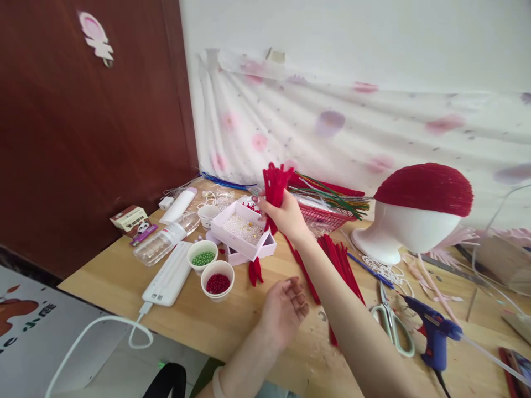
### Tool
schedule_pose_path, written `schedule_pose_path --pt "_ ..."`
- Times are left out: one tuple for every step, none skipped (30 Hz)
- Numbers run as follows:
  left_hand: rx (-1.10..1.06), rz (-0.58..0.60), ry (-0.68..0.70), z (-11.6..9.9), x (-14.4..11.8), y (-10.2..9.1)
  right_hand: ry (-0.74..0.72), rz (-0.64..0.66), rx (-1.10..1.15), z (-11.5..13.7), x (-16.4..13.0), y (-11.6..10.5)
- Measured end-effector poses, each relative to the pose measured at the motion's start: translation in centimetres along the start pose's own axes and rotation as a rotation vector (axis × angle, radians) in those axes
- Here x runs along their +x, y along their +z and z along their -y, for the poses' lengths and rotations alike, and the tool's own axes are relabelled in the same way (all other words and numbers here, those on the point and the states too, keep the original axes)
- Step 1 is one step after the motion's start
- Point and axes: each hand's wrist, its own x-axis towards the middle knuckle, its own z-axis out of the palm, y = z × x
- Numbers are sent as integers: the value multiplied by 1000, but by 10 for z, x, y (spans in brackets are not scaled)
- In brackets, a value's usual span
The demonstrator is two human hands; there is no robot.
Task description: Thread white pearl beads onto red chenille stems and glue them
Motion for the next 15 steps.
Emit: schedule_pose_path --pt "-10 -5 -20 1 -2 -1 -11 25 -54 -1 15 7" --pt "-26 -12 -34 1 -3 -2 -14 53 -119 -3 27 15" --pt "-42 -19 -44 1 -4 -3 -7 88 -192 -7 36 23" --pt "-50 -21 -48 1 -4 -3 5 126 -270 -12 41 30" --pt "-56 -25 -53 1 -4 -4 21 164 -353 -18 42 36" --pt "-60 -32 -59 1 -3 -4 39 202 -433 -23 42 40" --pt "-62 -39 -69 1 -2 -5 57 235 -510 -28 40 43" --pt "-63 -47 -78 1 -1 -5 72 264 -578 -32 37 45" --pt "-62 -53 -88 2 0 -6 83 287 -637 -35 35 46" --pt "-61 -56 -97 3 1 -6 92 305 -687 -37 33 47" --pt "-59 -56 -103 4 1 -6 95 320 -727 -37 33 48" --pt "-56 -54 -106 4 1 -6 95 333 -759 -36 33 49" --pt "-51 -50 -107 5 1 -6 91 346 -784 -34 34 50" --pt "-47 -46 -107 5 2 -6 87 358 -804 -32 36 50" --pt "-42 -43 -106 5 2 -6 82 369 -819 -30 38 51"
